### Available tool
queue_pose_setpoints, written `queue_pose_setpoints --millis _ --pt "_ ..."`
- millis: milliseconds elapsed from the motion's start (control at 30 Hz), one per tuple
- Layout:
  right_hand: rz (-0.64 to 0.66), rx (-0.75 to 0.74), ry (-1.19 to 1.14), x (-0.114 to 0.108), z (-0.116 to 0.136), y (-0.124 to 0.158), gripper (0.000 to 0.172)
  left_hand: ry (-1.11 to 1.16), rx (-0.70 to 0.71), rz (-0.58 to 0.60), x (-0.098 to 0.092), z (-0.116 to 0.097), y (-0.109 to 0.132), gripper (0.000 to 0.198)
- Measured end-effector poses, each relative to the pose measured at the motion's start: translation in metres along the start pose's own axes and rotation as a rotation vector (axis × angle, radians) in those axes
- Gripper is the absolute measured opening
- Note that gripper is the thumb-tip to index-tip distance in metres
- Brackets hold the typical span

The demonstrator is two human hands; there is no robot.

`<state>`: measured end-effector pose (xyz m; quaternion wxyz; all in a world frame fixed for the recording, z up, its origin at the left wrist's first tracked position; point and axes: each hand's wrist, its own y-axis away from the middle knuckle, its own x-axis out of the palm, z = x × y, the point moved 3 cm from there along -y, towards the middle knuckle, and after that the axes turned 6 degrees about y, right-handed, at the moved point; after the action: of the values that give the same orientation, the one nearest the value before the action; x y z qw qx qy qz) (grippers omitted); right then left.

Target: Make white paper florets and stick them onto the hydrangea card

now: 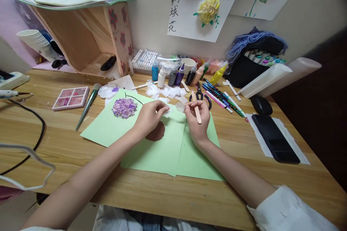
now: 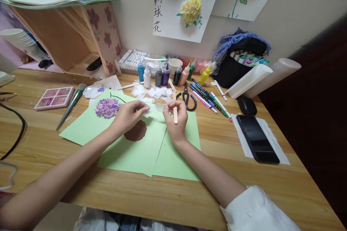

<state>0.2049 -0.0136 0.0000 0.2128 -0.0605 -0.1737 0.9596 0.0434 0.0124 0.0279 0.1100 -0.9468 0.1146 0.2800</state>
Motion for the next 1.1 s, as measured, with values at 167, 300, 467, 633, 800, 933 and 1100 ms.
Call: queue_pose_setpoints --millis 167,300,467,633,800,933,1100 --pt "0.057 -0.020 -0.031 0.003 0.005 0.004 0.017 0.007 0.114 -0.008 -0.003 -0.005 -0.011 0.028" --pt "0.143 -0.018 -0.025 0.007 0.008 0.011 0.015 0.174 0.113 0.145 -0.008 -0.010 -0.002 0.025" --pt "0.315 -0.025 -0.079 0.014 0.011 0.022 0.012 0.175 0.051 0.074 -0.025 -0.004 0.020 0.024" --pt "0.451 -0.065 -0.104 0.016 0.015 0.033 0.018 0.113 -0.044 0.091 -0.060 0.012 0.033 0.022" --pt "0.589 -0.233 0.001 0.014 0.019 0.043 0.040 0.090 -0.079 0.400 -0.077 0.027 0.040 0.025" --pt "0.713 -0.440 0.063 0.017 0.024 0.050 0.043 0.020 -0.063 0.410 -0.070 0.037 0.040 0.023" --pt "0.802 -0.612 0.095 0.024 0.028 0.054 0.037 -0.035 0.000 0.344 -0.057 0.045 0.039 0.022"
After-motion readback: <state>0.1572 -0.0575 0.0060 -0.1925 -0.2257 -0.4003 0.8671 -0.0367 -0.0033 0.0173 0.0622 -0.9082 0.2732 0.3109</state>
